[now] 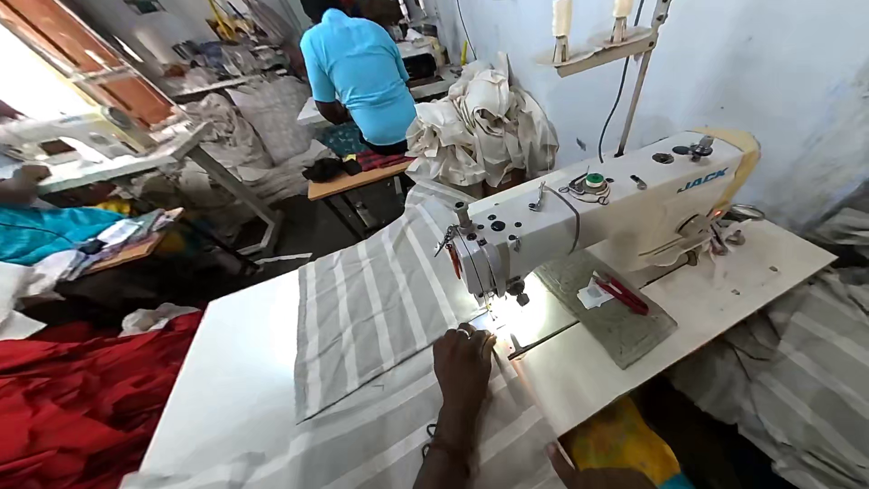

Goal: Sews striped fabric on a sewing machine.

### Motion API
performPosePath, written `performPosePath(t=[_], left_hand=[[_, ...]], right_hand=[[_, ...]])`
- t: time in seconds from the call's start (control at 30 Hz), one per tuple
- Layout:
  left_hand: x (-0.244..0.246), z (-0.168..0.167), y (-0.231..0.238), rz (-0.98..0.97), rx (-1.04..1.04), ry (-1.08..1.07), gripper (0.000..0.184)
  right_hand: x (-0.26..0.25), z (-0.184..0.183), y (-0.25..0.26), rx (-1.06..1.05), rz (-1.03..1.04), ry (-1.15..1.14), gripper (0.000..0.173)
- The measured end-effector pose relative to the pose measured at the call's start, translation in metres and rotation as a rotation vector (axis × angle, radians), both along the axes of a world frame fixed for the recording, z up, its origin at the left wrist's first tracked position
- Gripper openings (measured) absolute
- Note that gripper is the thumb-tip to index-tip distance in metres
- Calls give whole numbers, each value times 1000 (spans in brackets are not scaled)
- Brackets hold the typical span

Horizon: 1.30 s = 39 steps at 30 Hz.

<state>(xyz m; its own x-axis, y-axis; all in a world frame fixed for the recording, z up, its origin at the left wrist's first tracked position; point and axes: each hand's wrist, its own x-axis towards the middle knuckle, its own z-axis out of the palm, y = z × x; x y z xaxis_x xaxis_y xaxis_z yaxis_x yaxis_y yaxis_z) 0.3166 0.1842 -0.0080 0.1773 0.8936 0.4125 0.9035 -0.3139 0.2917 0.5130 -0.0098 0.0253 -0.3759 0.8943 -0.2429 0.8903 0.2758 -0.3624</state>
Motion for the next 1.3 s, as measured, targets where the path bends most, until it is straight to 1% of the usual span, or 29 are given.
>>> performPosePath(t=[0.03,0.07,0.1,0.13,0.17,0.2,0.23,0.27,0.33,0.37,0.43,0.53,0.57,0.6,0.63,0.7,0.73,0.77,0.8,0.83,0.87,0.97,1.07,1.13,1.23,1.3], left_hand=[[0,-5,-2,5,62,-29,17],[0,-5,-4,4,90,-42,23],[0,-5,-4,-3,110,-42,26],[0,-5,-3,-13,126,-37,25],[0,-6,-2,-23,135,-31,21],[1,-7,-2,-30,145,-20,19],[1,-8,-2,-28,143,-9,20],[1,-8,-3,-24,135,-6,22],[-1,-9,-3,-15,103,-11,26],[-3,-10,-3,-14,85,-14,27],[-6,-11,-2,-9,67,-34,25],[-8,-7,1,-2,29,-50,22],[-9,-5,1,0,8,-37,25],[-10,-3,-2,3,-15,-12,34],[-11,-2,-9,7,-38,24,48],[-9,3,-29,10,-123,112,83],[-6,2,-40,10,-164,147,97],[-2,-2,-48,11,-181,165,104],[3,-7,-52,7,-159,166,105],[7,-11,-52,1,-136,161,101],[9,-13,-47,-12,-119,157,98],[2,-12,-24,-53,-114,162,93],[-4,-11,-12,-61,-101,145,102],[-3,-10,-11,-54,-99,103,106],[-3,-9,-9,-62,-114,116,104],[-2,-7,-4,-60,-133,117,102]], right_hand=[[5,-2,5,60,-11,36,43],[9,-7,12,245,-46,124,34],[8,-13,27,445,-90,224,35],[2,-18,49,586,-137,315,37],[-7,-17,70,602,-168,353,38],[-19,-12,89,517,-195,340,40],[-32,-6,106,390,-222,302,44],[-44,-3,122,306,-248,261,45],[-58,-12,143,386,-293,230,29],[-59,-16,145,421,-293,232,22],[-51,-16,130,394,-243,217,20],[-36,-22,80,496,-148,184,17],[-32,-21,64,490,-133,176,17],[-28,-16,52,443,-123,183,17],[-24,-11,44,371,-112,209,18],[-10,-6,48,228,-101,307,20],[-4,-11,60,244,-114,336,25],[0,-18,77,323,-143,341,32],[0,-23,98,409,-177,345,34],[-3,-26,119,472,-204,324,34],[-9,-27,138,518,-212,278,31],[-26,-23,175,521,-178,133,22],[-31,-20,185,491,-164,87,21],[-31,-14,186,409,-157,54,24],[-34,-6,187,313,-175,15,27],[-36,-9,188,364,-198,30,24]])
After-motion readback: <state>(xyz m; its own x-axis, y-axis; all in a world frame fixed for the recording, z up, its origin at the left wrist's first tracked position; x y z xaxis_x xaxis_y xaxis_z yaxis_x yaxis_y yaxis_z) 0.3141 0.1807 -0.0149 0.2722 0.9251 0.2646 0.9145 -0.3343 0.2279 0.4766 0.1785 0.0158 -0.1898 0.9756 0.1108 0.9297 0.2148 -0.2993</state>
